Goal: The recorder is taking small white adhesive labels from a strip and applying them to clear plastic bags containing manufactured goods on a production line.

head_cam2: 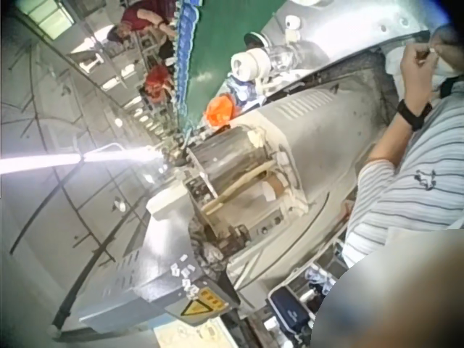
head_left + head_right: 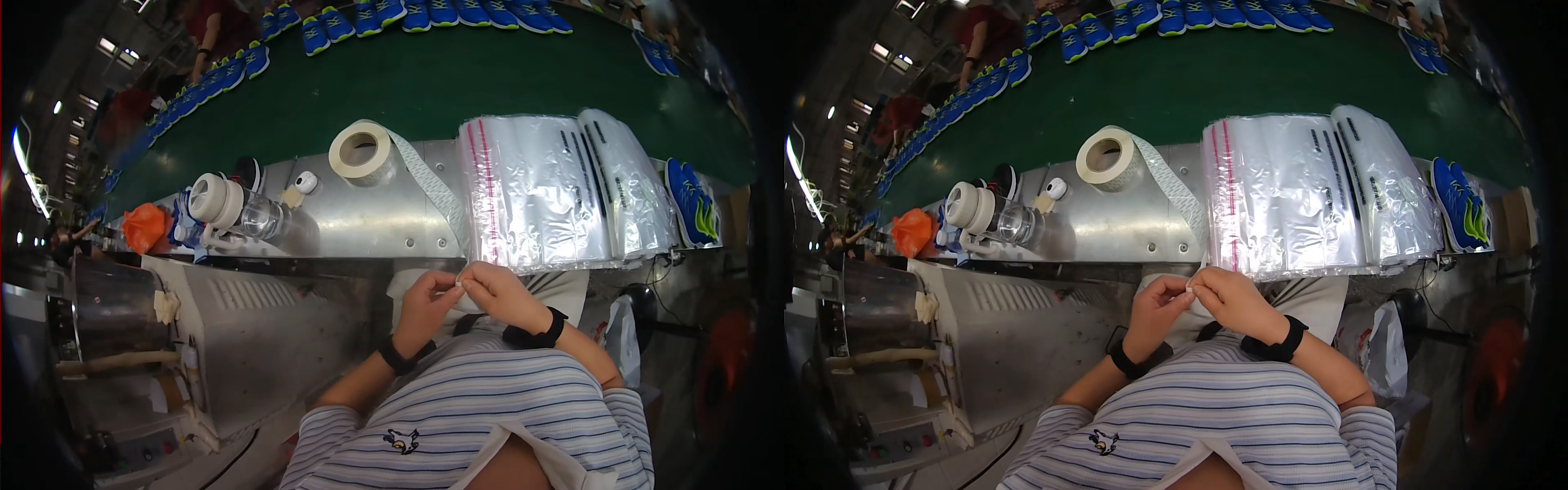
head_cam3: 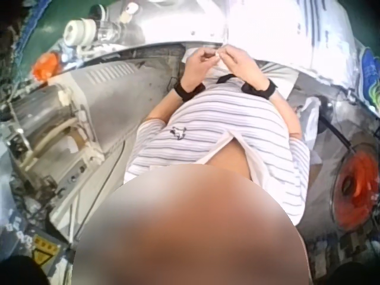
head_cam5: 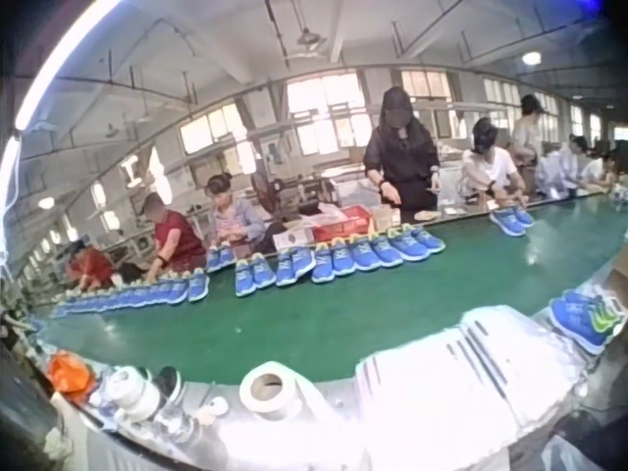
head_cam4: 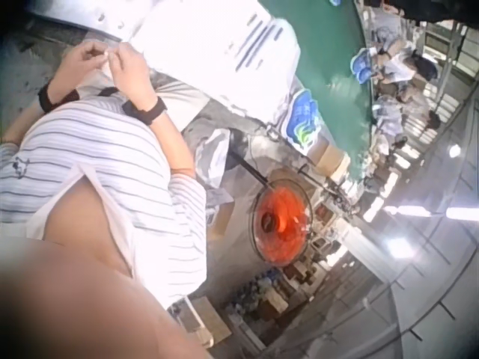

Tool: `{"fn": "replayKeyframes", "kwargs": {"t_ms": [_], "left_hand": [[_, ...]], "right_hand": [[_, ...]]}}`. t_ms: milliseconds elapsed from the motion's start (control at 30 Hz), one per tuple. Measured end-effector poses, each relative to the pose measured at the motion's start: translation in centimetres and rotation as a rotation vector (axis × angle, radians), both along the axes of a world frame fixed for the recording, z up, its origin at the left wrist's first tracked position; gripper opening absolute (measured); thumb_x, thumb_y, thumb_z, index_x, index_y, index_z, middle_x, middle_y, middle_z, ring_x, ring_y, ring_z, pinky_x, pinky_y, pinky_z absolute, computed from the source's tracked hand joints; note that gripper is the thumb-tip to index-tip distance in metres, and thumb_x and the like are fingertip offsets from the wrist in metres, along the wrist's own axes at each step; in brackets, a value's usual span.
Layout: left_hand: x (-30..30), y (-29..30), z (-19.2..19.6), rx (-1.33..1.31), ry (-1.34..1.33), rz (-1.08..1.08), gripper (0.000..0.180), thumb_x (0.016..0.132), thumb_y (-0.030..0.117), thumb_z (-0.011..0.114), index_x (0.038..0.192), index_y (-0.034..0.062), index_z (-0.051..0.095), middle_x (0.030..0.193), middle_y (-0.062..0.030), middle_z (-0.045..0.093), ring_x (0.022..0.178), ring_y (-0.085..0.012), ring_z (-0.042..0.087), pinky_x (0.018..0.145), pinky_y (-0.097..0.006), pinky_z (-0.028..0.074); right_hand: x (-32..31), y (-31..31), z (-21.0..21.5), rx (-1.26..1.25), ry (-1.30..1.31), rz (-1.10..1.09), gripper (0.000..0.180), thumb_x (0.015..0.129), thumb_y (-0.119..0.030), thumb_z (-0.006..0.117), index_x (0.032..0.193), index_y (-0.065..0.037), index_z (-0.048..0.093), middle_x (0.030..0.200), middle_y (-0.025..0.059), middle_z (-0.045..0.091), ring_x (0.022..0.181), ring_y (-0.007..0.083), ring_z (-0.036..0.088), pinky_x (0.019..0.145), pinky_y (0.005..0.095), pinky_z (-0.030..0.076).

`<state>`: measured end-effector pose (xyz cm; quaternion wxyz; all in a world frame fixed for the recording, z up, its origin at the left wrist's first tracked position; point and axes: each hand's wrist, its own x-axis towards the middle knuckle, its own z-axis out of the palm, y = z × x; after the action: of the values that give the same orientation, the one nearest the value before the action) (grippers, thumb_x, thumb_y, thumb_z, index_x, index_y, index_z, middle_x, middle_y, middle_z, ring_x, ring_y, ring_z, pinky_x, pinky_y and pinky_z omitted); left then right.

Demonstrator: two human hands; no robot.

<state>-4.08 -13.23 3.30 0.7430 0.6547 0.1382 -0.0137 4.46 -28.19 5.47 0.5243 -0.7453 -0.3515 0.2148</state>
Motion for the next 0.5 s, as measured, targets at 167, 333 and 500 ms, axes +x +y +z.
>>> {"fn": "replayKeyframes", "kwargs": {"t_ms": [167,333,500], "left_hand": [[0.4,0.4,0.0,-0.271,0.085,0.041,0.011,0.087,0.006,0.054,0.096,0.0003,0.057,0.094,-0.0058,0.060,0.086,-0.0111,0.057,0.074,-0.025,0.050],[0.7,1.0,-1.2,-0.413,0.116,0.126,0.015,0.089,0.011,0.052,0.098,0.0007,0.055,0.097,-0.0069,0.058,0.086,-0.0140,0.057,0.073,-0.028,0.051],[0.6,2.9,-0.5,-0.873,0.127,0.073,0.027,0.092,0.023,0.044,0.112,0.0047,0.048,0.112,-0.0126,0.053,0.106,-0.0245,0.051,0.091,-0.041,0.041]], "right_hand": [[0.5,-0.3,-0.1,0.050,0.008,0.054,0.011,0.086,-0.011,0.050,0.088,-0.001,0.055,0.080,0.0142,0.055,0.071,0.0313,0.054,0.065,0.0347,0.043],[0.7,-0.5,-0.2,0.073,-0.029,0.059,0.009,0.086,-0.009,0.049,0.087,-0.001,0.053,0.081,0.0128,0.053,0.072,0.0273,0.054,0.066,0.0325,0.043],[1.4,-2.6,-0.3,0.076,0.053,-0.112,0.006,0.085,-0.005,0.049,0.086,0.000,0.053,0.080,0.0101,0.052,0.071,0.0209,0.052,0.067,0.0287,0.042]]}}
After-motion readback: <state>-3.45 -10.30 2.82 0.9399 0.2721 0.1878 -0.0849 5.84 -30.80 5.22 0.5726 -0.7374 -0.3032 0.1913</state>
